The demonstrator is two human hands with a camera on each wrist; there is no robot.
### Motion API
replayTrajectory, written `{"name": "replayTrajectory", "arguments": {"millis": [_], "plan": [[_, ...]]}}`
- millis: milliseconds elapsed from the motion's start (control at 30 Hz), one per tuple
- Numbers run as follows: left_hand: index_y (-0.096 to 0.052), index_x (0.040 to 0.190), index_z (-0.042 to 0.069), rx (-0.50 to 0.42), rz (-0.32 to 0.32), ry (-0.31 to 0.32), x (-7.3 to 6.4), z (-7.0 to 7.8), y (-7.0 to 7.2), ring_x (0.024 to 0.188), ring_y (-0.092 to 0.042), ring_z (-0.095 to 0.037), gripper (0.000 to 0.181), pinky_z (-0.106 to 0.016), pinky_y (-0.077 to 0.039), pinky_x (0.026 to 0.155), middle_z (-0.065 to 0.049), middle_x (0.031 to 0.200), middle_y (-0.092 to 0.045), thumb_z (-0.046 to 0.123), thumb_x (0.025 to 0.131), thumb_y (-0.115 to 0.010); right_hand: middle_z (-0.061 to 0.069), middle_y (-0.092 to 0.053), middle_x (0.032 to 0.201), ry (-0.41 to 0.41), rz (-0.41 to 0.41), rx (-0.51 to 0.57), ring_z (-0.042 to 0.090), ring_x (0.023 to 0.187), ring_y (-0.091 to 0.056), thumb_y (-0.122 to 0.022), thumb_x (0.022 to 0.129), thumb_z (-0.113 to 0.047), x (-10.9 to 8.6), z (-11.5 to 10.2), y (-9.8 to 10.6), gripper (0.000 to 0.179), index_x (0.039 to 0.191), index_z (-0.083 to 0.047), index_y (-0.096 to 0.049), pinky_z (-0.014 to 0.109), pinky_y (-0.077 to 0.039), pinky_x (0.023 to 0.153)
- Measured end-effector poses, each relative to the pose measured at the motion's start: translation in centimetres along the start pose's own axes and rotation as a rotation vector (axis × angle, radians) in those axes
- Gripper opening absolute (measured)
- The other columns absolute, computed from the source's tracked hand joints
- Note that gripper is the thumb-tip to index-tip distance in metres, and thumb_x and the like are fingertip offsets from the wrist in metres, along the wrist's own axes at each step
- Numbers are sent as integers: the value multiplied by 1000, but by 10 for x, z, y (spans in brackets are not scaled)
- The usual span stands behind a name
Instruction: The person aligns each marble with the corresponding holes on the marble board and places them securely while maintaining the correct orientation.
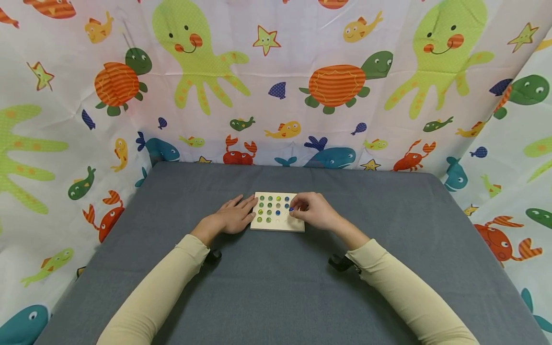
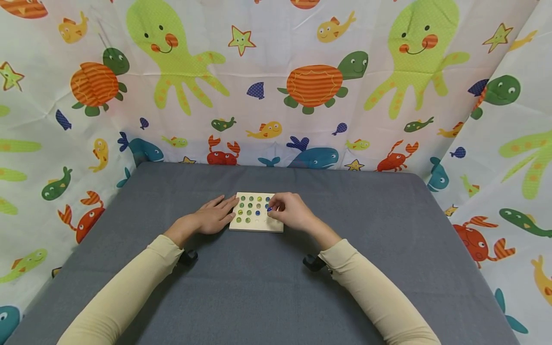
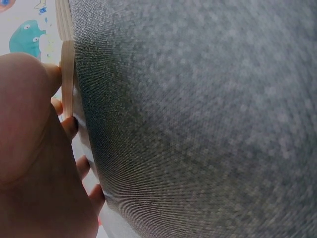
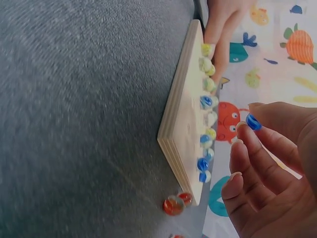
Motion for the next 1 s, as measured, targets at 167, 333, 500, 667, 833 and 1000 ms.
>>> {"name": "replayTrajectory", "arguments": {"millis": [167, 333, 500, 667, 833, 1000], "plan": [[-9, 167, 24, -10, 1, -1, 4, -3, -2, 158, -1, -34, 62, -57, -8, 125, 3, 173, -5, 47, 112, -26, 1, -69, 85, 11, -12, -9, 15, 75, -61, -75, 94, -11, 3, -4, -6, 13, 104, -2, -74, 31, -51, 68], [-8, 167, 25, -2, -1, -3, 6, -4, -3, 158, 0, -34, 63, -57, -8, 125, 4, 173, -4, 48, 112, -26, 1, -68, 82, 7, -20, -33, 13, 72, -59, -76, 92, -10, 6, -7, -13, 12, 101, -2, -74, 28, -48, 65], [-7, 167, 25, -4, 0, -4, 7, -5, -3, 158, 1, -33, 62, -56, -6, 126, 4, 173, -2, 48, 112, -25, 1, -69, 83, 18, -28, -43, 12, 70, -59, -77, 91, -9, 9, -8, -20, 10, 99, -4, -74, 28, -48, 64], [-8, 167, 25, -4, 2, -3, 6, -4, -3, 158, 1, -33, 62, -56, -6, 126, 4, 173, -3, 48, 112, -24, 1, -69, 84, 30, -31, -45, 11, 70, -59, -77, 91, -9, 10, -6, -26, 11, 100, -4, -74, 28, -50, 66], [-7, 167, 26, -1, -5, 14, 5, -4, -3, 158, 1, -33, 62, -56, -5, 126, 5, 173, -2, 49, 112, -24, 1, -69, 84, 38, -47, -53, 9, 71, -61, -78, 91, -10, 11, -6, -33, 11, 100, -4, -74, 27, -52, 67], [-7, 167, 26, -2, -10, 22, 4, -2, -2, 158, 1, -33, 62, -56, -6, 126, 5, 173, -2, 49, 112, -24, 0, -70, 83, 31, -58, -64, 8, 71, -61, -78, 92, -11, 12, -7, -37, 11, 100, -3, -75, 27, -53, 67]]}}
Point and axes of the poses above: each hand's wrist, its own x-axis towards the middle knuckle, its own y-axis out of the back of the hand, z = x × y, the point moved 4 cm from there along x, towards the middle knuckle
